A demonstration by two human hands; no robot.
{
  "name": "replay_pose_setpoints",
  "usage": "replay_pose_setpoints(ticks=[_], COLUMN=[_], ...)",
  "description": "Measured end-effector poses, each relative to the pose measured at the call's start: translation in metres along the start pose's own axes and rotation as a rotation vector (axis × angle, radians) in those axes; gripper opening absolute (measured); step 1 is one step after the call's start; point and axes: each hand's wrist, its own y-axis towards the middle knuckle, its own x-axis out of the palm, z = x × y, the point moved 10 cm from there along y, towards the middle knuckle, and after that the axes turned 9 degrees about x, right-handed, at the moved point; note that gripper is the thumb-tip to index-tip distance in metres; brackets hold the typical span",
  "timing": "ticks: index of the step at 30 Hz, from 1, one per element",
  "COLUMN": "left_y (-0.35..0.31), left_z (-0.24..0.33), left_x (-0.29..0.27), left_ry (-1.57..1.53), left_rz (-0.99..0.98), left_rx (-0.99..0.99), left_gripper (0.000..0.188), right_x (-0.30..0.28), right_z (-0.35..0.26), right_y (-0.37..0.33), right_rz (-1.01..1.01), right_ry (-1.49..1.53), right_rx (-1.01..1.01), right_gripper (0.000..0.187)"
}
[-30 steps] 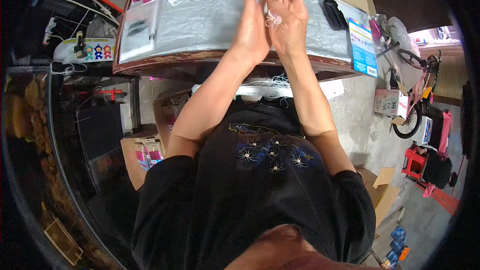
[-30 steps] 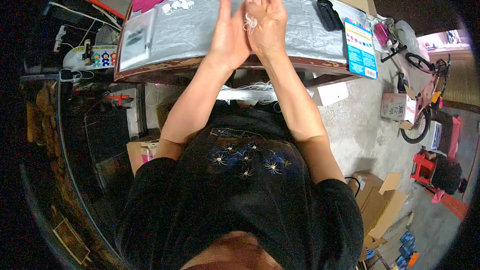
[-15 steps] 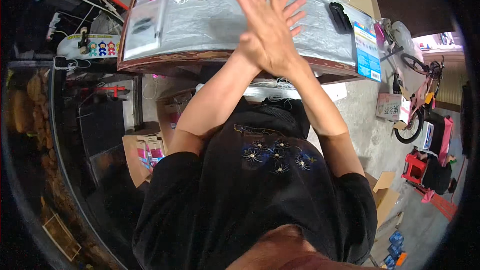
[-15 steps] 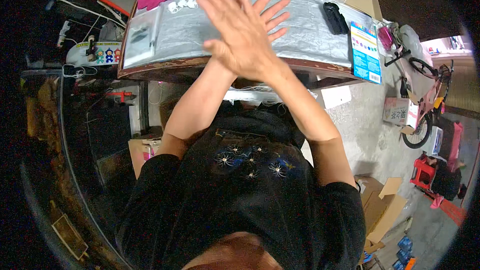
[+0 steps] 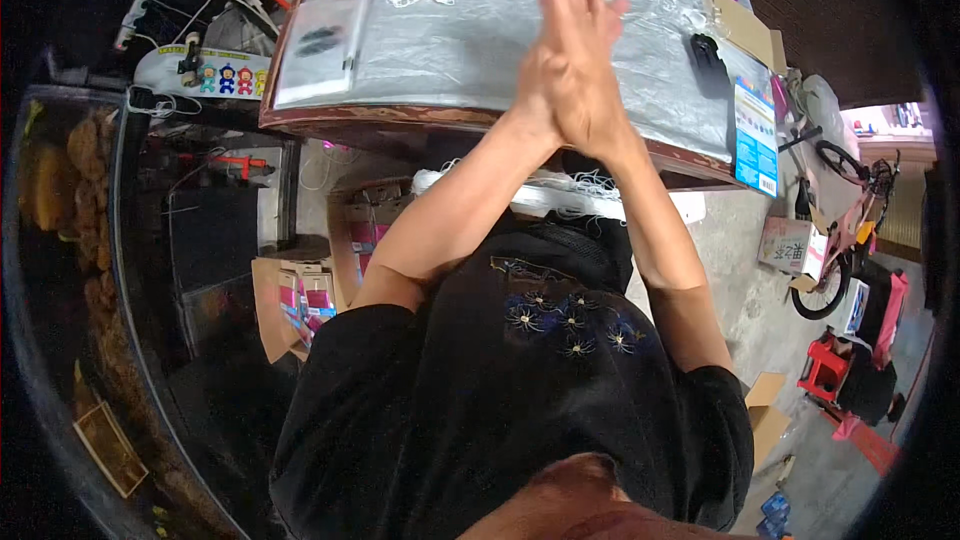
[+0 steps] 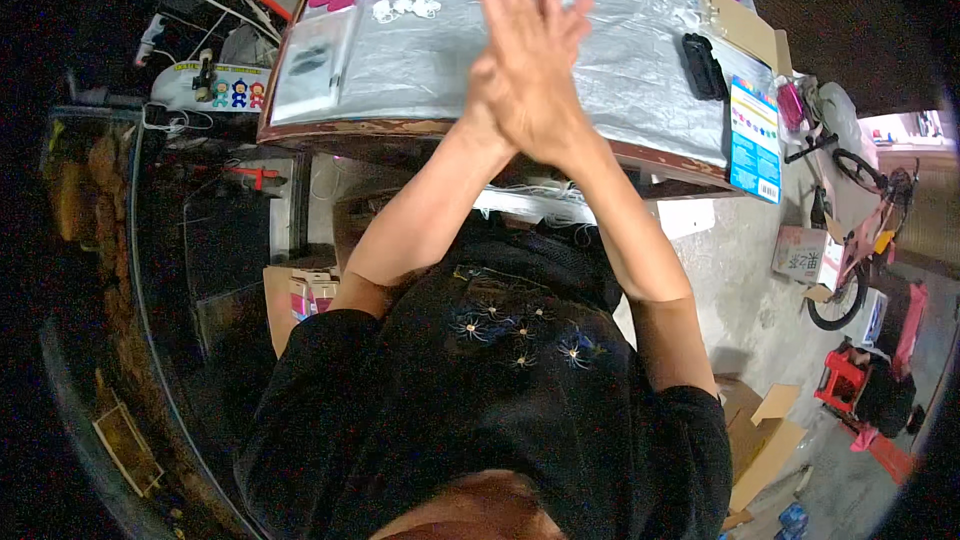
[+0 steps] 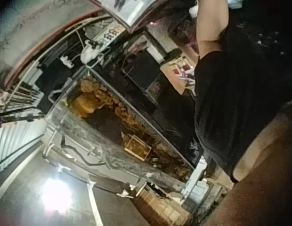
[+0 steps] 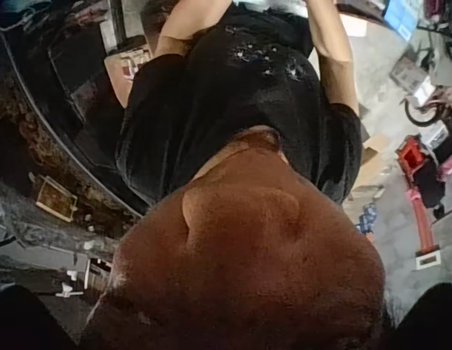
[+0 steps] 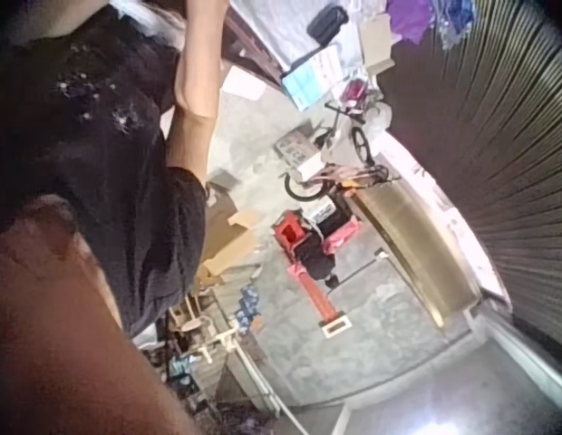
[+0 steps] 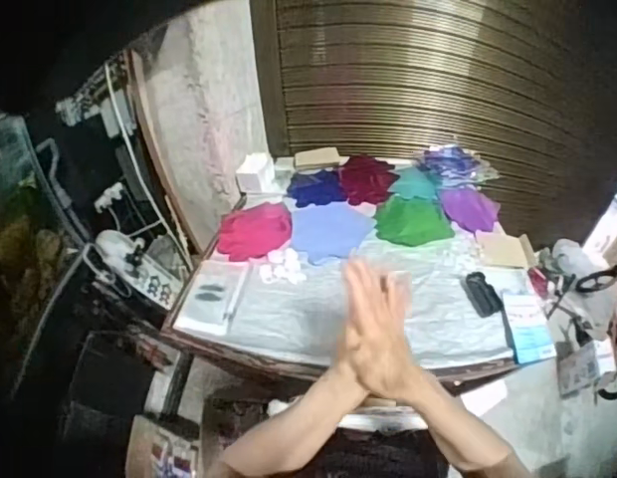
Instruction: Sorting and stacking various colored plastic sheets on a workbench.
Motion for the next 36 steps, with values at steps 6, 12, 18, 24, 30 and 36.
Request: replay_pose_setpoints(ticks=[6,12,18,24,30,36], left_y=[0.002,0.003,0.004,0.013,0.071,0.135], left_z=[-0.006,0.02,0.04,0.078,0.195,0.176], left_x=[-0.029,-0.102,-0.139,-0.19,-0.255,-0.275], left_ry=[-0.056,-0.032,-0.004,0.159,1.112,2.026], left_rz=[0.055,0.343,0.384,0.456,0.359,-0.24], left_rx=[0.033,0.108,0.137,0.047,0.343,0.373], left_gripper=[0.068,0.057,0.054,0.048,0.025,0.026], right_x=[-0.01,0.019,0.069,0.116,0.162,0.187], right_z=[0.034,0.042,0.045,0.041,0.081,0.086], right_y=[0.005,-0.009,0.004,0.043,0.077,0.078], right_rz=[0.21,-0.056,-0.064,-0.116,-0.084,-0.244], right_ry=[-0.084,0.142,0.341,0.253,-0.154,-0.411], right_rx=[0.084,0.512,0.368,0.177,0.079,0.035], right_gripper=[0.063,0.032,0.016,0.013,0.018,0.033])
